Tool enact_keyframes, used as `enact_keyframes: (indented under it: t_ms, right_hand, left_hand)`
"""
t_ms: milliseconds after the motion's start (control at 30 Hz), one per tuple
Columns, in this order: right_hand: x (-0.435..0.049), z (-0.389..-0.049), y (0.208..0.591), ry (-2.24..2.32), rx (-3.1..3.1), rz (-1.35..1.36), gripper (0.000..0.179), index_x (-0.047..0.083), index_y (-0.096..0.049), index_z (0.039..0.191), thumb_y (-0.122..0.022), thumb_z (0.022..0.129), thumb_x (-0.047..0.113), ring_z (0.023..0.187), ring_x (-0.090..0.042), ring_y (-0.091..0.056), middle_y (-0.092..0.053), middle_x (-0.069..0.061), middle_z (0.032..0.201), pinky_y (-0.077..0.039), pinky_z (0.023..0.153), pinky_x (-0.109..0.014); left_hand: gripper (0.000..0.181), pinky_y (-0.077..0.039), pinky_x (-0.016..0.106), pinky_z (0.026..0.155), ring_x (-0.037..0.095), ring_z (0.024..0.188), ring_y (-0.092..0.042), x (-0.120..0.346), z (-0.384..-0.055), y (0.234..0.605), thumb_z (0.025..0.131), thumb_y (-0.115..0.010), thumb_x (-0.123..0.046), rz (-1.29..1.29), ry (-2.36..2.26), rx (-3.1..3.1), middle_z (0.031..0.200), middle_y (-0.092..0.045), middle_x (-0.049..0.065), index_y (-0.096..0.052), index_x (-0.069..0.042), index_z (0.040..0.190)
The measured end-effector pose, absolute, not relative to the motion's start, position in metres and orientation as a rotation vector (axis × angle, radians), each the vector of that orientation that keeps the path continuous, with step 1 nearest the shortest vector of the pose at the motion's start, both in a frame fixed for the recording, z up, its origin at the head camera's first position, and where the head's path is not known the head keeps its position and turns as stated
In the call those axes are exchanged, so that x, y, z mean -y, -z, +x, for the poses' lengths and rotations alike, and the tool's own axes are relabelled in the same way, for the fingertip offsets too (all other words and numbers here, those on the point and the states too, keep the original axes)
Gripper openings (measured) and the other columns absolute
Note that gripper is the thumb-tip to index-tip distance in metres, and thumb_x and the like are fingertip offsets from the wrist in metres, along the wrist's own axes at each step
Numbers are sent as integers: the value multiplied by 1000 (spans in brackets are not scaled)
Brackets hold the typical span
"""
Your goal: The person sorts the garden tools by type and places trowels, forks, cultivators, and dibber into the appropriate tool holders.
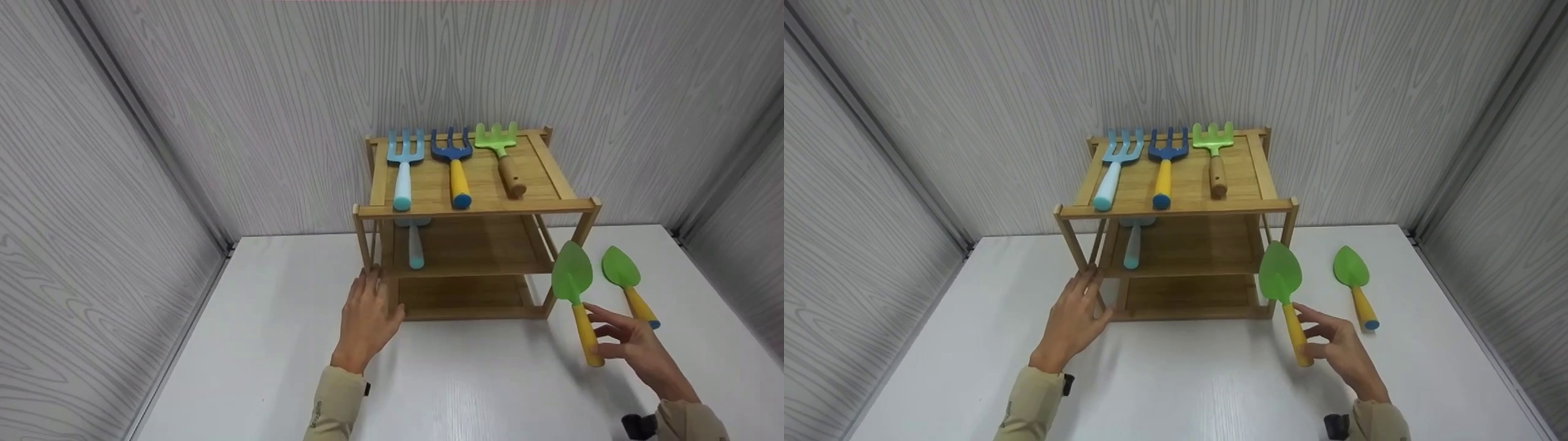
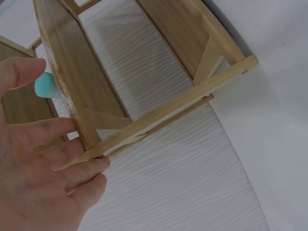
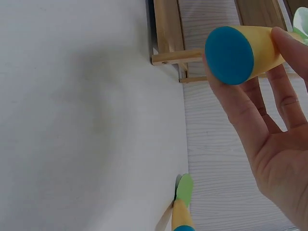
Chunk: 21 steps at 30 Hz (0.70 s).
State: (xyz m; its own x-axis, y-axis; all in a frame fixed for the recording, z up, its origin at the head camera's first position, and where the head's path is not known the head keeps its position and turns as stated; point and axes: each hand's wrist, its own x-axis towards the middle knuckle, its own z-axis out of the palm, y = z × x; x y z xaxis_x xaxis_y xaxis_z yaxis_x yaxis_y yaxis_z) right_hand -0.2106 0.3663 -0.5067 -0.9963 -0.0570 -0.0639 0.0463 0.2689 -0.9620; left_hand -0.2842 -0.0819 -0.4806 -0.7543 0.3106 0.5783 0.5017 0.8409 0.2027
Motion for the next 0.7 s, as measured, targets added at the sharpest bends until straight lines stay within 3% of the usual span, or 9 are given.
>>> enact_keyframes:
  t_ms: [433,700]
  right_hand:
    - [-346,-224,494,1770,-2489,-119,75,-3,-46,149,-73,79,-9,100,-17,-65,-59,-20,130,-59,77,-38]
    - [-340,-229,491,1748,-2490,-168,74,-4,-47,147,-72,78,-10,99,-19,-64,-62,-14,124,-59,75,-39]
  left_hand:
    - [60,-45,56,104,51,125,-53,82,-286,482,86,-77,-19,-609,452,2439,134,-56,30,-57,13,132]
    - [60,-45,54,104,50,124,-54,82,-287,482,85,-78,-19,-611,438,2433,134,-56,29,-57,13,131]
